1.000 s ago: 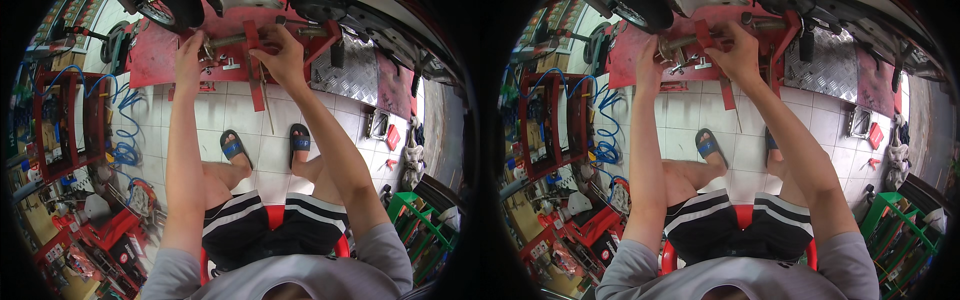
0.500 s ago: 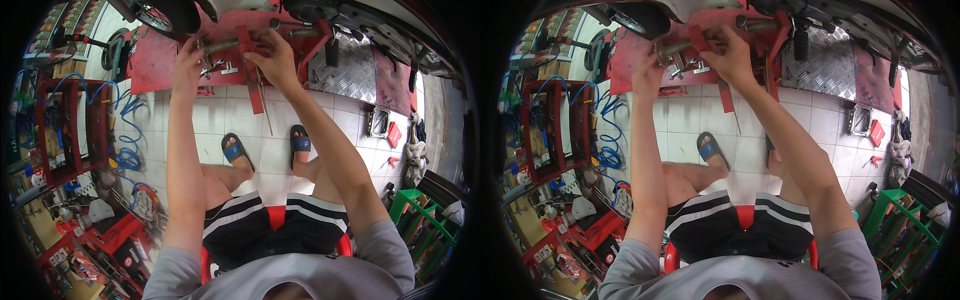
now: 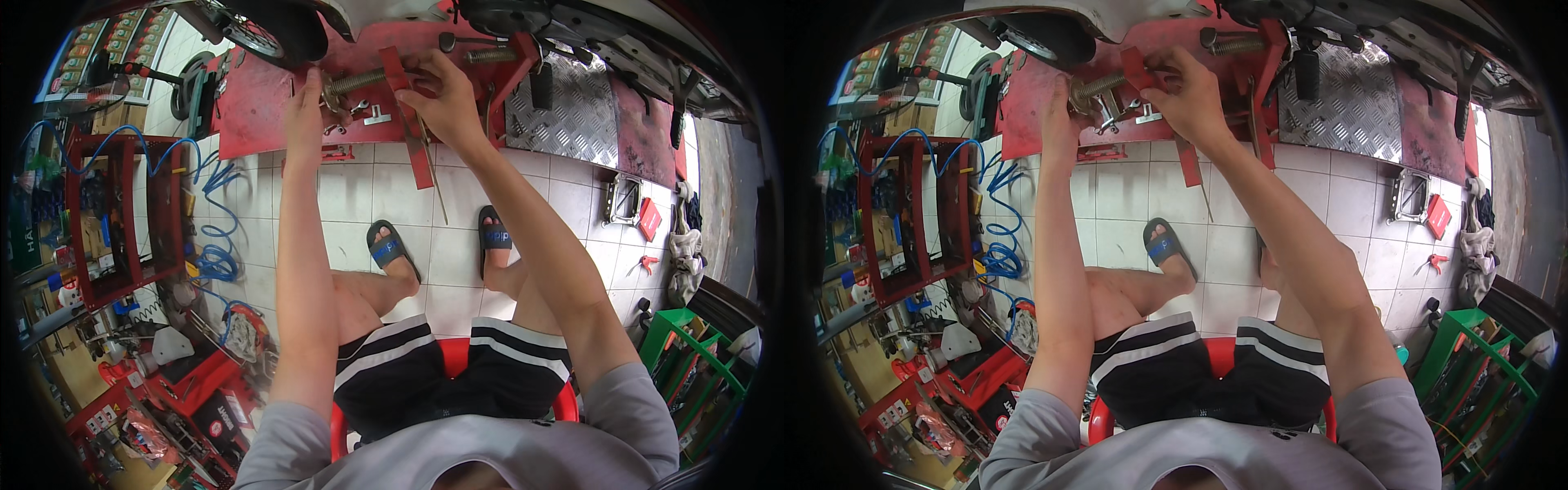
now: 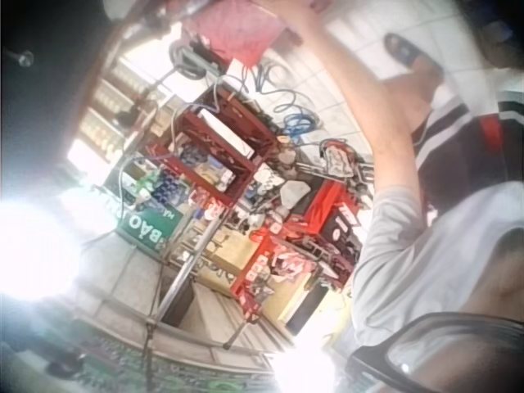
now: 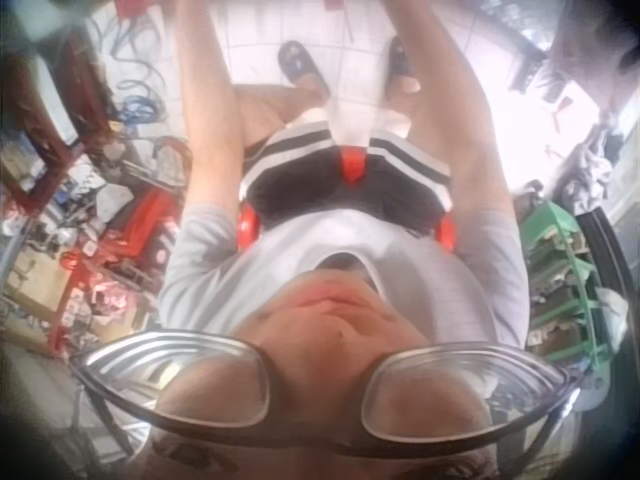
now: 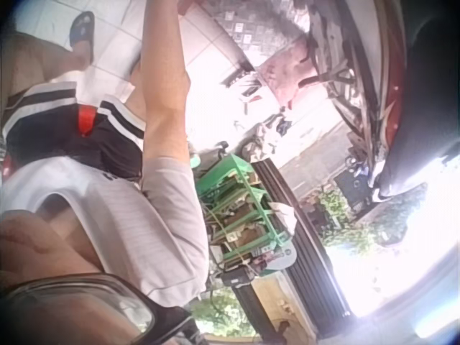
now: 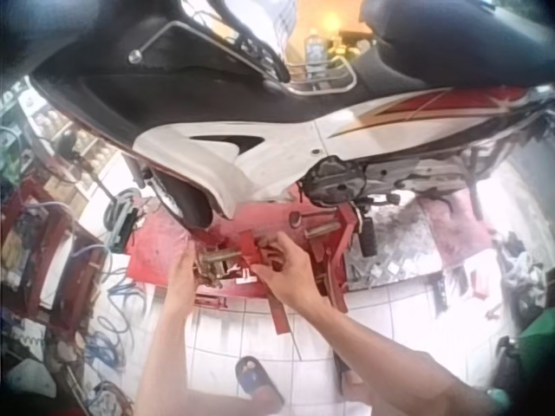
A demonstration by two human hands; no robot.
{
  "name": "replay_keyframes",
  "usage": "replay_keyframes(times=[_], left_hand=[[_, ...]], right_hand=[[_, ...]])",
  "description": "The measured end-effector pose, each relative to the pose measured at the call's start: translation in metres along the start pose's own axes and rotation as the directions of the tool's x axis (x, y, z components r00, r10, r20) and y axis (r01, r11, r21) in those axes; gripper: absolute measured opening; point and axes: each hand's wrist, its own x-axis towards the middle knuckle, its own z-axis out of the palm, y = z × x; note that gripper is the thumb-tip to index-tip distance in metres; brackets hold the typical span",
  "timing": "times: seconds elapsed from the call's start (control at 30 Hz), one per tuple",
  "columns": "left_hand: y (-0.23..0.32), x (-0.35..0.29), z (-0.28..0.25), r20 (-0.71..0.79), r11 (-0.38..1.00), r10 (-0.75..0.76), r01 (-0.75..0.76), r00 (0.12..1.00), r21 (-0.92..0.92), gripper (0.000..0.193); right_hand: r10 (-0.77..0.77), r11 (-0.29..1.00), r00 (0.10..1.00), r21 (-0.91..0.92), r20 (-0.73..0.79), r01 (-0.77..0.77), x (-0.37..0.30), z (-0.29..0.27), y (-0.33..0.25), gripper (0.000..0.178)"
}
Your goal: The person sits on a stool and assembles a mechanical component by hand, inserting a bolt into a metal bracket and tightening it. They then place the assembled part onto a red metal stand and adjust its position.
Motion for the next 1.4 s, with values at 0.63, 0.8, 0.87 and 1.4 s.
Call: replay_keyframes(times=[0.63,0.8,0.87,1.4], left_hand=[[-0.017,0.003,-0.014,-0.058,0.995,0.103,-0.103,0.993,0.012,0.04],[-0.007,0.005,-0.021,0.079,0.998,0.023,-0.027,0.997,0.055,0.04],[-0.012,0.005,-0.026,0.036,0.998,-0.043,0.042,0.998,0.046,0.043],[-0.001,0.001,-0.018,0.097,0.997,0.044,-0.049,0.994,0.051,0.036]], right_hand=[[0.05,0.997,0.998,0.051,0.026,-0.052,0.002,0.003,0.002,0.037],[0.065,0.994,0.998,0.089,0.023,-0.067,0.002,0.003,0.006,0.037],[0.067,0.993,0.997,0.094,0.031,-0.07,0.002,0.004,0.004,0.037],[0.079,0.995,0.997,0.065,0.021,-0.081,0.002,0.001,0.0,0.038]])
